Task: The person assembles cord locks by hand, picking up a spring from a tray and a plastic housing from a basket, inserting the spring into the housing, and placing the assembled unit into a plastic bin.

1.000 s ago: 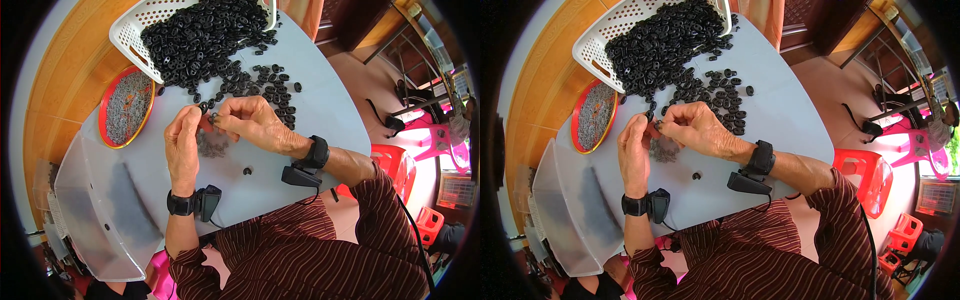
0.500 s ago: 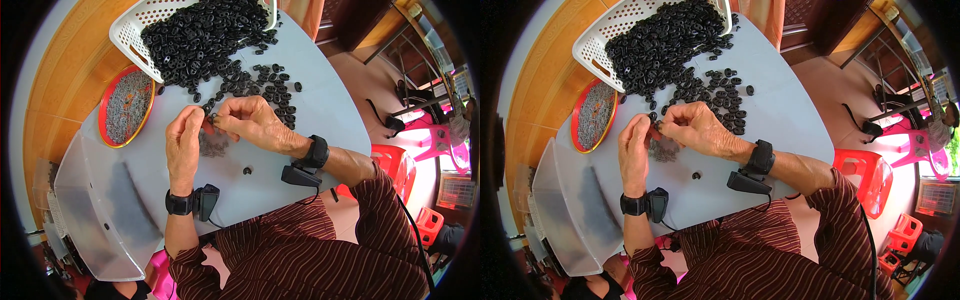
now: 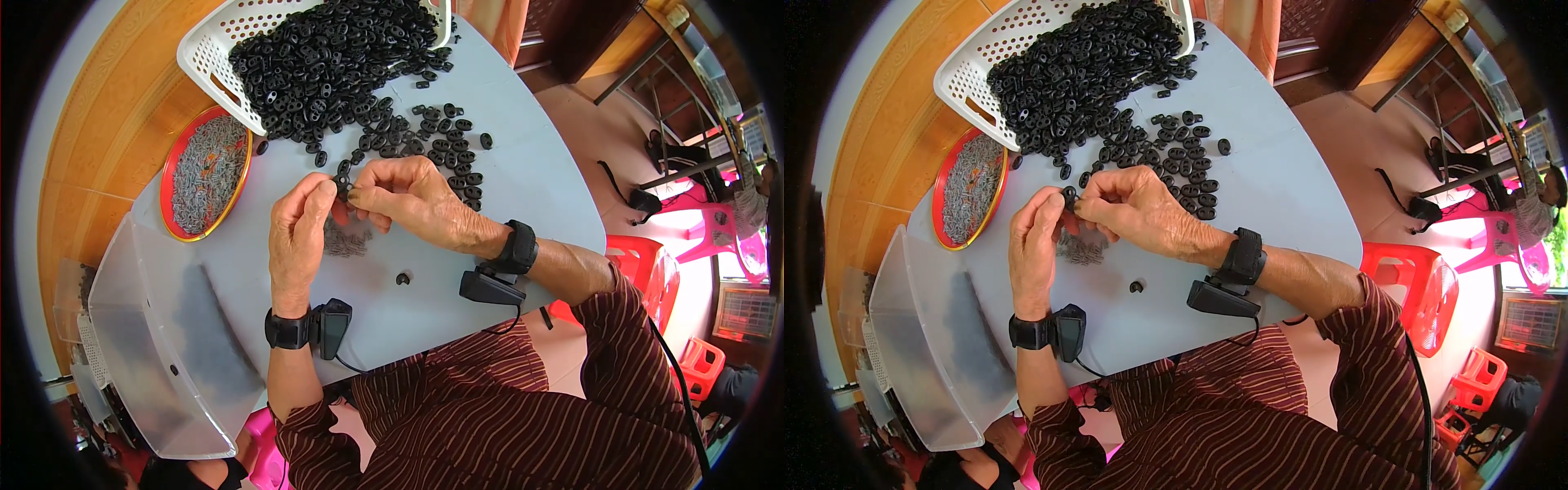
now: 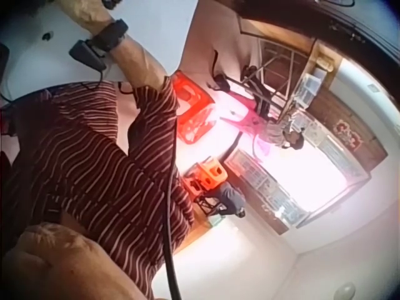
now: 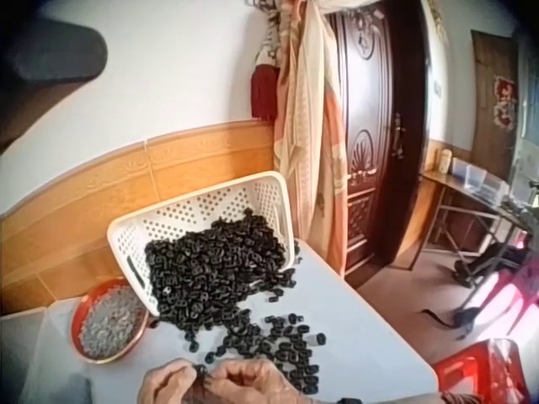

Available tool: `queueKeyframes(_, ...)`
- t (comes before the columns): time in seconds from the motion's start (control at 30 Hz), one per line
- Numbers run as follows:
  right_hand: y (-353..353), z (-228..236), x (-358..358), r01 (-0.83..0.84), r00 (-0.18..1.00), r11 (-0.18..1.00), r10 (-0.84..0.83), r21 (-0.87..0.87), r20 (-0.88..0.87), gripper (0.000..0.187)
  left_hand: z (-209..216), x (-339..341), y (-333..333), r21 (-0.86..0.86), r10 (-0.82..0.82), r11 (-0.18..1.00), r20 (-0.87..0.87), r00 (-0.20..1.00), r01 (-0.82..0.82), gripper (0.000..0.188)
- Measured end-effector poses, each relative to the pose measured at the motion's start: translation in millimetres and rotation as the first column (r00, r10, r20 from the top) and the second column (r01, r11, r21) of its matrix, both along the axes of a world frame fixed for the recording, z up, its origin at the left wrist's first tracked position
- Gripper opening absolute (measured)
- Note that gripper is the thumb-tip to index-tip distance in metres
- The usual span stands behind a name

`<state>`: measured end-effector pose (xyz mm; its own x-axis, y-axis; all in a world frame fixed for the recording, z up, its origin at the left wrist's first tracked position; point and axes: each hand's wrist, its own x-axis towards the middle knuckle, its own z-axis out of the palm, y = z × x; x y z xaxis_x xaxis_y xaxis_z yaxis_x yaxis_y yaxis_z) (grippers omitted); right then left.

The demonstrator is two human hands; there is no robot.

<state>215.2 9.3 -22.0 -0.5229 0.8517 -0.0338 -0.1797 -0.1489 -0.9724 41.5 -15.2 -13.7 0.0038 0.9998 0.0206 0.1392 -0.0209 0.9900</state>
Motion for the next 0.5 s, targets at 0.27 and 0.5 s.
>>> queueKeyframes(0.27,-2.2,1.5,-0.6,0.014,0.999,0.999,-0.015,0.029,0.03,0.02,-6.3,0.0,0.3,0.002,0.011,1.0,0.031,0.999,-0.011,0.031)
queueKeyframes(0.5,0.2,1.3,0.9,0.021,0.991,0.99,-0.039,0.142,0.125,0.012,1.5,-2.5,0.1,-0.047,0.017,0.999,-0.008,1.0,-0.017,0.03)
